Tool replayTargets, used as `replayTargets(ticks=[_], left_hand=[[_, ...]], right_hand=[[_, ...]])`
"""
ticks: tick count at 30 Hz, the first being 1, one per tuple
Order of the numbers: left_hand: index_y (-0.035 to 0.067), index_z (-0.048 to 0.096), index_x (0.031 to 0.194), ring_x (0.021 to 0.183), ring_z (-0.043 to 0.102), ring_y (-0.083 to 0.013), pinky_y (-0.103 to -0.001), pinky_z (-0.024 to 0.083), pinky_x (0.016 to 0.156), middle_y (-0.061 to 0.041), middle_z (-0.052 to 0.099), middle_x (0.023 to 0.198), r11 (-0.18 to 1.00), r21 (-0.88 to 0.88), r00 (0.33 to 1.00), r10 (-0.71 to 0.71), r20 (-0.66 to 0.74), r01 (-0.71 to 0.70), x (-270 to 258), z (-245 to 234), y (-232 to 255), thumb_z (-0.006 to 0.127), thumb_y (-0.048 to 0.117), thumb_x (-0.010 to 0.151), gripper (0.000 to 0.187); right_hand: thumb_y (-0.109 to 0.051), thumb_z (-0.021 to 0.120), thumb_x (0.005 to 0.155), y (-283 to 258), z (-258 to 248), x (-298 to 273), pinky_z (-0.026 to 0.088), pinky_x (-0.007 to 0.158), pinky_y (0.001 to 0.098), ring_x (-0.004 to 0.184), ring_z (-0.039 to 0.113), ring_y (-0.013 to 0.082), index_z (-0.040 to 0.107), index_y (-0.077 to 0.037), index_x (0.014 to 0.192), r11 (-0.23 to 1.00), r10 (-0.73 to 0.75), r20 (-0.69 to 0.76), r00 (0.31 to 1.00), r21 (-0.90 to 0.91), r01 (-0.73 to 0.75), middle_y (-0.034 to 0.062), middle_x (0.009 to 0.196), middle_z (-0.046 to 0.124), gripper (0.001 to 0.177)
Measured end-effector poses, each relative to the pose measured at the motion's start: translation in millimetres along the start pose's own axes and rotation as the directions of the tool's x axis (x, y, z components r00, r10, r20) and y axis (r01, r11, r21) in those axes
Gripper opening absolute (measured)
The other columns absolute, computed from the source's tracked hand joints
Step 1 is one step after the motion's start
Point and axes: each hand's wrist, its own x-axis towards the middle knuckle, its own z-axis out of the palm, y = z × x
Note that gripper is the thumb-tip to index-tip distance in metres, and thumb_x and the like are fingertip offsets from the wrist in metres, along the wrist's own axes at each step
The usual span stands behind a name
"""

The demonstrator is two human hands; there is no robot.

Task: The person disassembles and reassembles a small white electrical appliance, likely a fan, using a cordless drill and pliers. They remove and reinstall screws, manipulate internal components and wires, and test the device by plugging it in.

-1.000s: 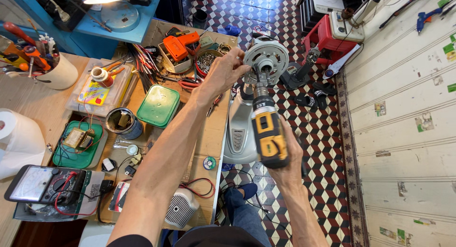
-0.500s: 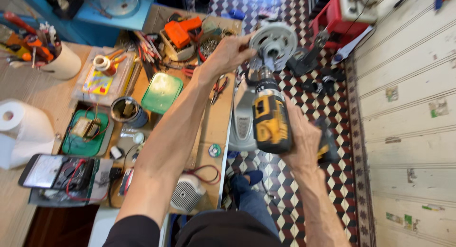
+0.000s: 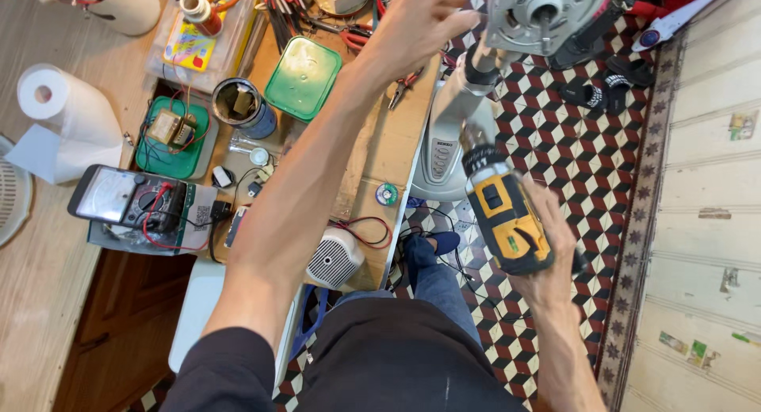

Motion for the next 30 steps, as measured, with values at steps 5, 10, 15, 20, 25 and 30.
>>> replayTargets(ticks=[5, 10, 15, 20, 25, 30], left_hand=[[0.002, 0.067, 0.135, 0.077, 0.073, -0.0086, -0.023, 0.058, 0.065, -0.006, 0.080, 0.093, 0.789, -0.298, 0.684, -0.614, -0.394, 0.537, -136.8, -65.3, 38.1, 0.061, 0.027, 0.106, 0.038], [0.002, 0.074, 0.103, 0.062, 0.065, -0.0116, -0.028, 0.050, 0.054, -0.010, 0.077, 0.078, 0.445, -0.452, 0.226, -0.859, -0.460, 0.773, -255.2, -44.0, 60.9, 0.054, 0.039, 0.107, 0.043], [0.005, 0.075, 0.106, 0.073, 0.073, -0.0141, -0.029, 0.057, 0.064, -0.008, 0.080, 0.086, 0.250, -0.270, 0.124, -0.903, -0.411, 0.930, -311.4, 25.4, 49.9, 0.063, 0.027, 0.093, 0.028], [0.010, 0.075, 0.112, 0.079, 0.078, -0.0230, -0.035, 0.059, 0.072, -0.011, 0.079, 0.091, 0.031, -0.201, -0.067, -0.884, -0.462, 0.979, -312.4, 56.4, 25.3, 0.068, 0.029, 0.089, 0.031], [0.010, 0.076, 0.110, 0.088, 0.076, -0.0284, -0.038, 0.058, 0.077, -0.013, 0.079, 0.096, 0.043, -0.087, -0.017, -0.807, -0.591, 0.995, -292.6, 63.7, -6.9, 0.068, 0.027, 0.089, 0.028], [0.010, 0.074, 0.110, 0.087, 0.077, -0.0300, -0.040, 0.059, 0.077, -0.013, 0.078, 0.097, 0.020, -0.224, -0.116, -0.808, -0.577, 0.974, -289.2, 72.5, -30.8, 0.066, 0.025, 0.089, 0.027]], right_hand=[[-0.003, 0.077, 0.085, 29.1, 44.7, -22.6, 0.057, 0.071, 0.0287, 0.079, 0.070, 0.0166, 0.068, 0.002, 0.112, 0.609, 0.641, 0.267, 0.720, 0.394, -0.688, 0.0096, 0.094, 0.073, 0.029], [0.005, 0.073, 0.081, 80.0, 98.9, 4.3, 0.056, 0.059, 0.0280, 0.065, 0.067, 0.0161, 0.068, 0.002, 0.104, 0.306, 0.670, 0.440, 0.598, 0.571, -0.762, 0.0087, 0.086, 0.071, 0.023], [0.003, 0.071, 0.085, 133.0, 170.0, 49.5, 0.055, 0.055, 0.0291, 0.061, 0.067, 0.0175, 0.070, 0.005, 0.100, 0.221, 0.499, 0.672, 0.547, 0.512, -0.830, 0.0107, 0.083, 0.069, 0.015], [-0.001, 0.073, 0.082, 163.4, 247.1, 91.0, 0.054, 0.055, 0.0298, 0.060, 0.066, 0.0187, 0.069, 0.004, 0.100, 0.150, 0.381, 0.779, 0.497, 0.478, -0.865, 0.0107, 0.084, 0.069, 0.019], [-0.004, 0.073, 0.082, 187.9, 306.7, 106.7, 0.056, 0.055, 0.0333, 0.060, 0.066, 0.0204, 0.062, 0.001, 0.108, -0.029, 0.314, 0.856, 0.410, 0.441, -0.897, 0.0118, 0.090, 0.069, 0.028], [-0.009, 0.072, 0.085, 220.1, 356.6, 106.9, 0.057, 0.061, 0.0334, 0.065, 0.065, 0.0195, 0.061, 0.000, 0.116, -0.281, 0.265, 0.933, 0.242, 0.315, -0.906, 0.0140, 0.094, 0.074, 0.034]])
